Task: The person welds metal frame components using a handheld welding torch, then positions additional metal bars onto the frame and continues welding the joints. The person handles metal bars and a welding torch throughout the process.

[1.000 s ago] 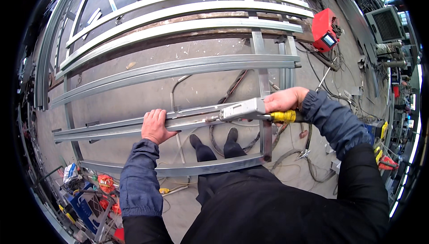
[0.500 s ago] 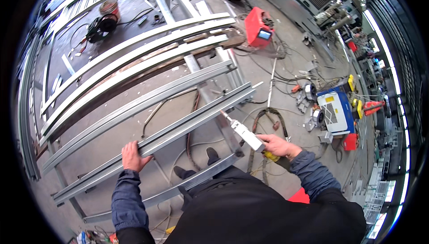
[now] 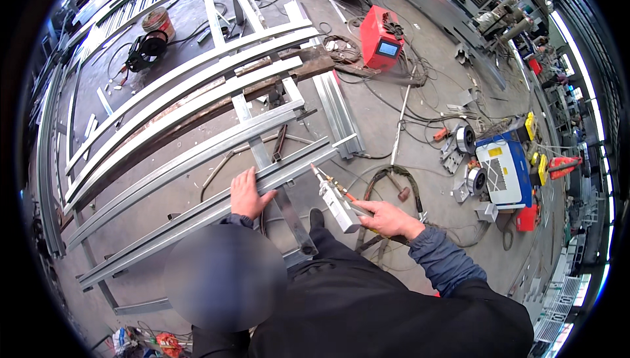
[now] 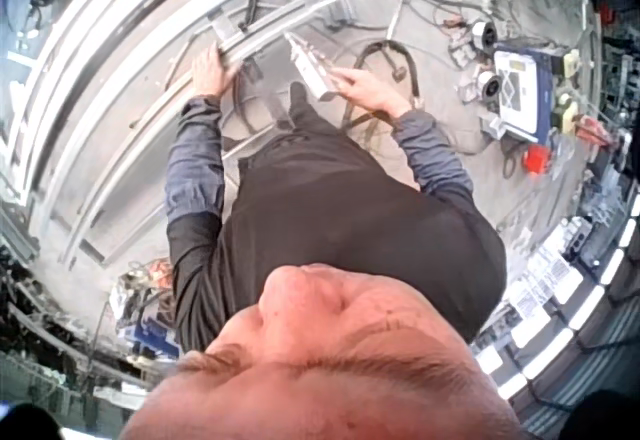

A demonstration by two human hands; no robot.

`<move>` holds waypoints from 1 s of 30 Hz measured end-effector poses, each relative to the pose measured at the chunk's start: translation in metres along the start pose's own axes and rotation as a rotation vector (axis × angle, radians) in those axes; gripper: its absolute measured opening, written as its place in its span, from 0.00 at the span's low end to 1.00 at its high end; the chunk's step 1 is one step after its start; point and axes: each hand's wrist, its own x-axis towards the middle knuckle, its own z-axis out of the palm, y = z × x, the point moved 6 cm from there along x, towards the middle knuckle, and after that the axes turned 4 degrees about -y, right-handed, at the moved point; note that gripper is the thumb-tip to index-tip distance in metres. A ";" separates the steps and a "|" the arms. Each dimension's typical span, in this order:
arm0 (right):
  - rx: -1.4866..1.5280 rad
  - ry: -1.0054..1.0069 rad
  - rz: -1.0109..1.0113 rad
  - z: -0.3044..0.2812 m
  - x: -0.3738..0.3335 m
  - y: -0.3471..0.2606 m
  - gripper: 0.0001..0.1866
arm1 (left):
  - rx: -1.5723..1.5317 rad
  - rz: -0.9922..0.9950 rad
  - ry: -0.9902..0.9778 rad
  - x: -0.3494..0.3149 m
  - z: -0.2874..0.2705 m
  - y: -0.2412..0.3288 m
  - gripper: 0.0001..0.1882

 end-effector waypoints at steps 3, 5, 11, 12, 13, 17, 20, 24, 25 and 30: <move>-0.011 -0.045 -0.009 -0.025 0.006 0.015 0.32 | 0.084 -0.091 -0.116 0.025 0.017 0.027 0.51; -0.038 -0.066 -0.039 -0.042 0.016 0.020 0.32 | 0.097 -0.106 -0.121 0.032 0.020 0.029 0.51; -0.130 -0.169 -0.095 -0.070 0.034 0.022 0.31 | 0.190 -0.163 -0.071 0.040 0.027 0.039 0.48; -0.142 -0.165 -0.099 -0.071 0.037 0.025 0.31 | 0.178 -0.160 -0.071 0.041 0.028 0.039 0.47; -0.154 -0.161 -0.102 -0.071 0.041 0.028 0.32 | 0.167 -0.157 -0.072 0.040 0.028 0.037 0.46; -0.155 -0.159 -0.108 -0.076 0.055 0.033 0.33 | 0.159 -0.139 -0.054 0.044 0.029 0.037 0.43; -0.115 -0.179 -0.086 -0.078 0.058 0.036 0.34 | 0.161 -0.147 -0.065 0.045 0.029 0.039 0.43; -0.144 -0.198 -0.085 -0.081 0.062 0.038 0.34 | 0.145 -0.152 -0.058 0.047 0.029 0.039 0.42; -0.144 -0.197 -0.087 -0.081 0.063 0.040 0.34 | 0.139 -0.154 -0.059 0.047 0.028 0.040 0.42; -0.133 -0.188 -0.095 -0.082 0.063 0.033 0.33 | 0.131 -0.144 -0.043 0.046 0.029 0.038 0.42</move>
